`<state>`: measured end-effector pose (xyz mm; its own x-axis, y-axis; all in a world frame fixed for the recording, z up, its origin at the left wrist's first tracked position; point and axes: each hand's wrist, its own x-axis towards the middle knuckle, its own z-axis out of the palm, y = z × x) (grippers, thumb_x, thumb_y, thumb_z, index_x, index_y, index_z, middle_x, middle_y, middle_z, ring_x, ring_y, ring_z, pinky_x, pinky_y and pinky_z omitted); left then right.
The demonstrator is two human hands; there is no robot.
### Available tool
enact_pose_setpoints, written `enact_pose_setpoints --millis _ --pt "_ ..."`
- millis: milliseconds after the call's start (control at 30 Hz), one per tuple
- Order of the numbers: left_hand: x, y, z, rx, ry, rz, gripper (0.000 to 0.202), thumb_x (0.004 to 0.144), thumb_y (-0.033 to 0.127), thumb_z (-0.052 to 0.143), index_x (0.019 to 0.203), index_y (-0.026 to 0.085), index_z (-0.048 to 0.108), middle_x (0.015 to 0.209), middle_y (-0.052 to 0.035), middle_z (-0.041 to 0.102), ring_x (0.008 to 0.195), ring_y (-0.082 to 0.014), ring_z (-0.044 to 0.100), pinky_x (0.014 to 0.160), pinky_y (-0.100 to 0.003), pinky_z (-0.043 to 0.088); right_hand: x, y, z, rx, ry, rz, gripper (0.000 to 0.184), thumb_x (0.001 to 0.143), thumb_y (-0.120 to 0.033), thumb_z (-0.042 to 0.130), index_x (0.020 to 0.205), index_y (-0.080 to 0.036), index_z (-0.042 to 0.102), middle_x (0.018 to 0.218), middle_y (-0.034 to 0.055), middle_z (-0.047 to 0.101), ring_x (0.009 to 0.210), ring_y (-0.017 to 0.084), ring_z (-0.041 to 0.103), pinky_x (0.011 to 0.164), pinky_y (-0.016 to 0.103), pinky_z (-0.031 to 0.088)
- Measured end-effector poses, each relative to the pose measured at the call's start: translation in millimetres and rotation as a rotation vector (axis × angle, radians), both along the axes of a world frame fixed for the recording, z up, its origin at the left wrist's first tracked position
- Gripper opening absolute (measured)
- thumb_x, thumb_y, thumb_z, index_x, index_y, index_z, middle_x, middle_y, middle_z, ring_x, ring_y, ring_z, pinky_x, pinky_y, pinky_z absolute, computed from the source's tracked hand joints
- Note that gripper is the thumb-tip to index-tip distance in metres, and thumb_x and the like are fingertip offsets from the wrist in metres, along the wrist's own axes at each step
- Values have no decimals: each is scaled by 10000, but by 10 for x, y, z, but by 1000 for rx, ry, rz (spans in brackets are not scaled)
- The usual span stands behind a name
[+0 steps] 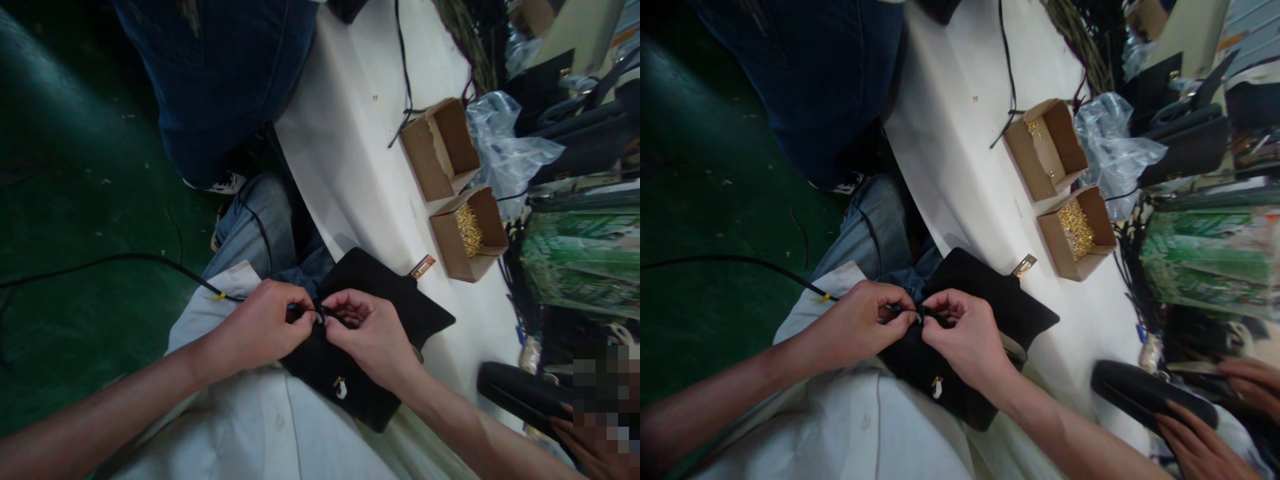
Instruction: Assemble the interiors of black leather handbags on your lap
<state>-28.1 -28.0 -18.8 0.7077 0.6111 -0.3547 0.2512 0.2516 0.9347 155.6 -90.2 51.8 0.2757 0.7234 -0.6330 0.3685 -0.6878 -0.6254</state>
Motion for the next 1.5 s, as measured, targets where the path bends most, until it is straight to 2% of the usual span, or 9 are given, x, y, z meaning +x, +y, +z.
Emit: enact_pose_setpoints --millis 133,367,600,800,1033,1167,1500 --pt "-19 16 7 -69 11 -26 184 910 247 682 894 200 859 827 -9 838 748 -182 770 597 -233 483 -15 21 -5 96 -10 23 213 746 -219 761 953 -211 711 892 11 767 801 172 723 756 286 590" --pt "-68 -19 -2 -224 26 -28 168 837 243 689 866 195 848 819 -13 835 755 -199 782 581 -227 481 8 15 12 123 -70 200 186 796 -173 708 970 -232 734 885 -8 778 801 177 738 753 301 575" --pt "-56 -19 33 -93 95 6 204 840 249 659 783 207 850 694 0 796 629 -166 701 509 -241 368 -6 18 42 173 -157 324 176 793 -146 697 936 -235 748 871 -24 789 771 168 736 757 301 566" --pt "8 127 77 -59 135 -49 149 771 183 689 695 196 817 637 30 763 598 -138 674 505 -238 382 -16 24 71 141 -130 284 145 795 -165 699 908 -231 764 832 -21 789 741 163 728 727 289 574" --pt "78 211 70 -108 163 -95 113 739 151 724 662 181 802 617 37 749 604 -135 667 512 -236 397 -10 23 138 -20 27 110 171 835 -318 781 972 -220 811 933 31 846 850 202 799 807 317 645" --pt "119 215 72 -116 176 -97 87 729 146 742 686 176 811 639 35 762 623 -138 675 516 -236 399 -25 42 178 -80 -18 67 233 758 -360 847 940 -218 819 903 40 850 833 216 799 812 333 655" --pt "139 257 46 -88 145 -144 127 781 151 723 689 156 810 594 23 719 587 -131 632 500 -243 366 -24 86 122 -83 -85 45 226 719 -364 776 886 -212 783 846 35 813 781 204 765 740 318 617"
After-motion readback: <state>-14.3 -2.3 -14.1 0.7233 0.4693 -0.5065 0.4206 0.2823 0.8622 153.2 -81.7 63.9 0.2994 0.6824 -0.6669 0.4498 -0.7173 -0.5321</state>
